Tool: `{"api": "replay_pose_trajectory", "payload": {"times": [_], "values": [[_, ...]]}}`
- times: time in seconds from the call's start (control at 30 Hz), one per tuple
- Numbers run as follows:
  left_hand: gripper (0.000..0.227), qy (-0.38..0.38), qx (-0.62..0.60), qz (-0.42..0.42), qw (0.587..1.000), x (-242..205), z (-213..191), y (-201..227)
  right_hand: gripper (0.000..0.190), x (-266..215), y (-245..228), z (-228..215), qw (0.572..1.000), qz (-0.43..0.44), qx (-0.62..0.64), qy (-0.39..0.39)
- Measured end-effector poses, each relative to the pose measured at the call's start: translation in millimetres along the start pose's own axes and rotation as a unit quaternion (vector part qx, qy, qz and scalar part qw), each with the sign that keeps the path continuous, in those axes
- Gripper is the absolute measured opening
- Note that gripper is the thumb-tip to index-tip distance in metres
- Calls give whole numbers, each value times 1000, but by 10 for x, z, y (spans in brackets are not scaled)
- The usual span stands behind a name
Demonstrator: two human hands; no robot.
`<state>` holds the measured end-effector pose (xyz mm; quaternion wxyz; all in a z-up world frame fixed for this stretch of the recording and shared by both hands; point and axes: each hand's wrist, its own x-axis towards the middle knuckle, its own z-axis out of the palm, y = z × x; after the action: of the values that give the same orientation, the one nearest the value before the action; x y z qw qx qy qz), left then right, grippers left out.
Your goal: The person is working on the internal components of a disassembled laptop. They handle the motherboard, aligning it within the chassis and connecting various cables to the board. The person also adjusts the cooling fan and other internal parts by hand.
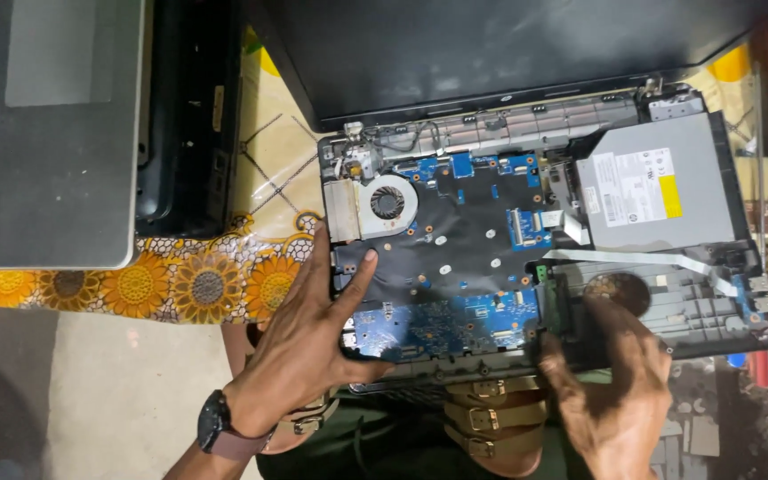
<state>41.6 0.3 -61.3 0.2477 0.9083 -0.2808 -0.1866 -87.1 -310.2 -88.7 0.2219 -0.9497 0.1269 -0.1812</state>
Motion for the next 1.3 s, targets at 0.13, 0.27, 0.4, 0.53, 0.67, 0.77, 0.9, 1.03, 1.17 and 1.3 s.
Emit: {"api": "replay_pose_trajectory", "payload": {"times": [0.13,0.27,0.4,0.53,0.67,0.77,0.9,1.03,1.17,1.3], "values": [[150,24,42,4,999,9,65,-25,55,137,-56,-71,999,-44,23,10],[143,-13,31,-7,999,11,-9,8,63,182,-166,-204,997,14,46,-64],[135,-51,-112,9,992,-30,-158,13,77,152,-55,-231,984,78,99,-129],[114,-43,-87,-2,995,-13,-141,2,70,149,-118,-215,976,125,122,-131],[119,-65,-39,-30,997,34,-194,54,65,166,-134,-172,988,90,79,-102],[117,-81,-13,-57,995,35,-234,103,67,206,-190,-191,985,111,71,-110],[115,-41,15,-24,999,15,-179,13,66,280,-167,-207,985,112,67,-112],[111,42,65,59,995,10,-206,-96,55,287,-94,-181,974,126,118,-145],[110,35,55,127,990,37,-227,-104,40,347,-142,-60,984,129,100,-72],[108,20,22,127,991,52,-249,-107,49,513,-300,98,973,224,-23,-58]]}}
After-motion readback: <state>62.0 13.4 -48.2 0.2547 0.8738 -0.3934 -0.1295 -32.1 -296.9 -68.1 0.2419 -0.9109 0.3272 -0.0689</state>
